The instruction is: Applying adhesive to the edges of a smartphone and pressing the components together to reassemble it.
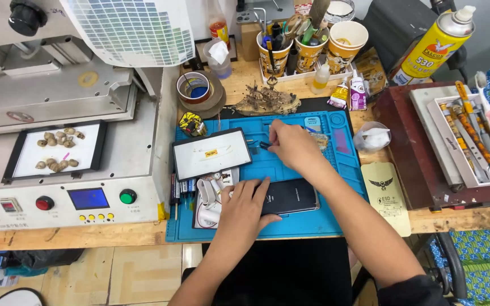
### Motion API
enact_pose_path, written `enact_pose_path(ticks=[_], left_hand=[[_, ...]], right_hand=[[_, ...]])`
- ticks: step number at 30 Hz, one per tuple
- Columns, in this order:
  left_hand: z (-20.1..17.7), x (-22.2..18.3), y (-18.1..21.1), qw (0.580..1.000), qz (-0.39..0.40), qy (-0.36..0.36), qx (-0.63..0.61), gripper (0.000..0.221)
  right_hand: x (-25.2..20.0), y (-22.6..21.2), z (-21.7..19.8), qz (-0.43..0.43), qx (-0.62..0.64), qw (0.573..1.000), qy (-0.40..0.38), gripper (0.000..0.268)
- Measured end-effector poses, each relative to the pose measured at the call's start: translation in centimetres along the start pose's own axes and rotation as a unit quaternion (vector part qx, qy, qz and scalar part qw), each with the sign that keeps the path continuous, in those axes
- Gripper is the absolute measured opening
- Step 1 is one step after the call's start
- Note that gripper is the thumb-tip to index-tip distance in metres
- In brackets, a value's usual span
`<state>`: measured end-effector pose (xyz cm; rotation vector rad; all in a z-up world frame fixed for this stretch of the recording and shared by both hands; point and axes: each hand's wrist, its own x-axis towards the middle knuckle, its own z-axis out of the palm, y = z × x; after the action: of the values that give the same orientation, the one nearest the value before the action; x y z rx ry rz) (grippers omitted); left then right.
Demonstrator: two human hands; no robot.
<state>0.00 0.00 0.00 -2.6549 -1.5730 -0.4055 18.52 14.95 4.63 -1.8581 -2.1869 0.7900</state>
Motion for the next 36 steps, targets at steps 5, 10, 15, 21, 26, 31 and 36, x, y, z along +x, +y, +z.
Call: enact_pose_path(ticks=[5,10,15,21,26,31,36], left_hand=[[-2.6,2.1,-0.2,0.991,-0.015,-0.092,-0.091,0.089],[-5.3,3.0,1.0,0.981,-0.014,-0.103,-0.161,0.082],[-5.4,1.4,3.5,0.991,-0.019,-0.004,-0.133,0.071],[-2.9,1.0,3.4,0.974,-0.036,0.036,-0.223,0.092],[-0.3,0.0,4.3,0.966,-0.035,0.101,-0.236,0.071],[1.0,-0.1,4.5,0.952,-0.036,0.114,-0.282,0.070],[2.3,-0.5,4.6,0.952,-0.027,0.144,-0.269,0.064]], right_hand=[[-2.3,-0.4,-2.6,-0.009,-0.072,0.997,0.002,0.033],[-4.7,-2.2,-5.9,-0.021,-0.010,0.999,0.031,0.016],[-10.5,-1.2,-5.9,-0.173,0.049,0.964,0.194,0.006],[-16.0,2.9,-1.3,-0.185,0.130,0.943,0.244,0.015],[-17.1,7.0,2.1,-0.282,0.001,0.902,0.327,0.020],[-16.3,7.1,2.2,-0.386,-0.076,0.843,0.366,0.013],[-15.9,6.4,2.8,-0.427,-0.095,0.821,0.368,0.015]])
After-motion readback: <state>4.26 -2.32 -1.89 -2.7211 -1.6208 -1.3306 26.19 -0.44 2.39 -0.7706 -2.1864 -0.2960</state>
